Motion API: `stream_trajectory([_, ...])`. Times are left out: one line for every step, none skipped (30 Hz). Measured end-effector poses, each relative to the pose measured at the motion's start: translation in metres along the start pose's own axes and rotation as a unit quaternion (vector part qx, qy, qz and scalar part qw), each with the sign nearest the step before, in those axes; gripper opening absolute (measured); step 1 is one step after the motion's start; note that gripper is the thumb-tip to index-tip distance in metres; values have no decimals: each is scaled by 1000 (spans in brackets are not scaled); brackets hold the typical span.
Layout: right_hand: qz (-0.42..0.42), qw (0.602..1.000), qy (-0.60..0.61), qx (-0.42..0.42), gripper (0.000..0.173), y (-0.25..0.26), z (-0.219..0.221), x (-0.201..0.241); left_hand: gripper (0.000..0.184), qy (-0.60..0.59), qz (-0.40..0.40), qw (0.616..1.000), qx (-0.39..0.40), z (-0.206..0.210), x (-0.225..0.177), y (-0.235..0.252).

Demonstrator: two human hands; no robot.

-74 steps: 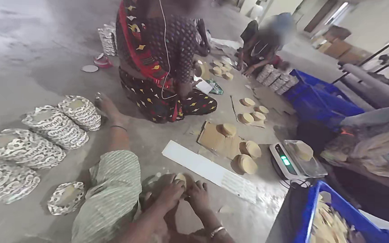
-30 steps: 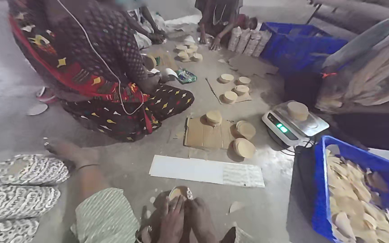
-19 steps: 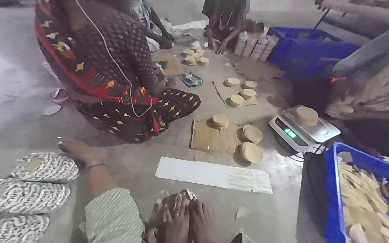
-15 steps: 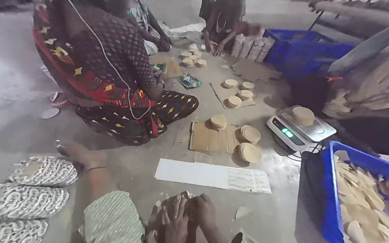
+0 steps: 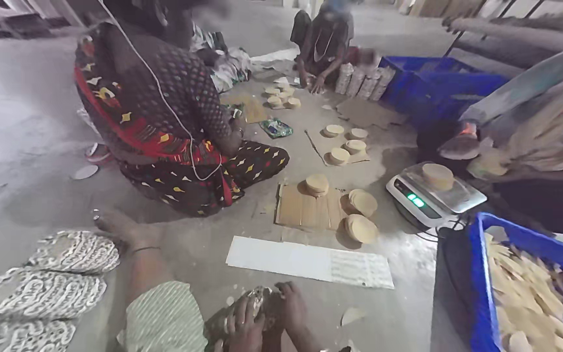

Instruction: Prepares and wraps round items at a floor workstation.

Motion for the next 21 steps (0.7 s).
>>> stream_trajectory([-19, 1000, 16, -7, 26, 7, 1, 0, 31, 5, 6, 1000, 0, -1, 1, 1])
stream_trajectory([-53, 998, 5, -19, 23, 9, 4, 0, 28, 11, 8, 1000, 6, -1, 2, 2])
stream_trajectory([-95, 994, -36, -31, 22, 7, 9, -1, 26, 16, 13, 1000, 11, -3, 4, 3])
stream_trajectory([-138, 984, -102, -40, 24, 0, 15, -2, 25, 18, 22, 999, 14, -6, 8, 4])
stream_trajectory([-157, 973, -167, -15, 30, -12, 20, -1, 26, 12, 34, 999, 21, -7, 12, 3])
stream_trajectory([-164, 963, -212, 9, 35, -24, 24, 0, 30, 5, 49, 998, 27, -6, 16, 3])
stream_trajectory([-165, 956, -240, 29, 38, -32, 25, 1, 32, -7, 60, 997, 42, -4, 18, 3])
stream_trajectory([-162, 958, -236, 37, 36, -33, 22, 3, 33, -22, 70, 996, 55, -3, 18, 4])
stream_trajectory([-154, 964, -211, 43, 34, -29, 16, 7, 32, -41, 75, 994, 69, -5, 18, 5])
stream_trajectory([-147, 973, -177, 29, 30, -18, 9, 8, 32, -57, 69, 991, 96, -7, 18, 7])
stream_trajectory([-142, 979, -147, 10, 25, -7, 5, 9, 32, -67, 63, 989, 113, -8, 18, 9])
stream_trajectory([-140, 982, -123, -1, 23, 2, 4, 9, 33, -75, 64, 988, 121, -7, 19, 9])
stream_trajectory([-150, 983, -101, -16, 22, 6, 4, 10, 34, -80, 68, 987, 124, -6, 19, 9])
stream_trajectory([-175, 980, -84, -34, 20, 8, 6, 11, 35, -92, 73, 985, 127, -6, 19, 8])
stream_trajectory([-217, 971, -81, -54, 17, 10, 11, 11, 34, -101, 79, 983, 130, -7, 20, 7])
stream_trajectory([-247, 962, -101, -56, 17, 10, 15, 12, 32, -109, 88, 982, 128, -8, 21, 6])
stream_trajectory([-254, 957, -135, -41, 18, 9, 18, 16, 30, -116, 98, 981, 117, -9, 22, 4])
stream_trajectory([-244, 956, -164, -21, 20, 5, 18, 21, 28, -132, 107, 981, 95, -10, 22, 1])
stream_trajectory([-235, 954, -183, -14, 21, 2, 20, 25, 27, -145, 107, 981, 69, -14, 22, -2])
stream_trajectory([-216, 956, -200, -4, 23, 1, 22, 26, 28, -160, 94, 980, 65, -29, 21, -8])
stream_trajectory([-188, 959, -212, 11, 27, 4, 23, 29, 32, -183, 63, 977, 86, -55, 19, -14])
Point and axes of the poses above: each hand's wrist, its own y-axis towards the middle knuckle, its own z-axis out of the palm, x = y × z, the point moved 2 cm from there along y, towards the middle knuckle, and after that the axes turned 7 degrees about z, right-handed, at the moved point
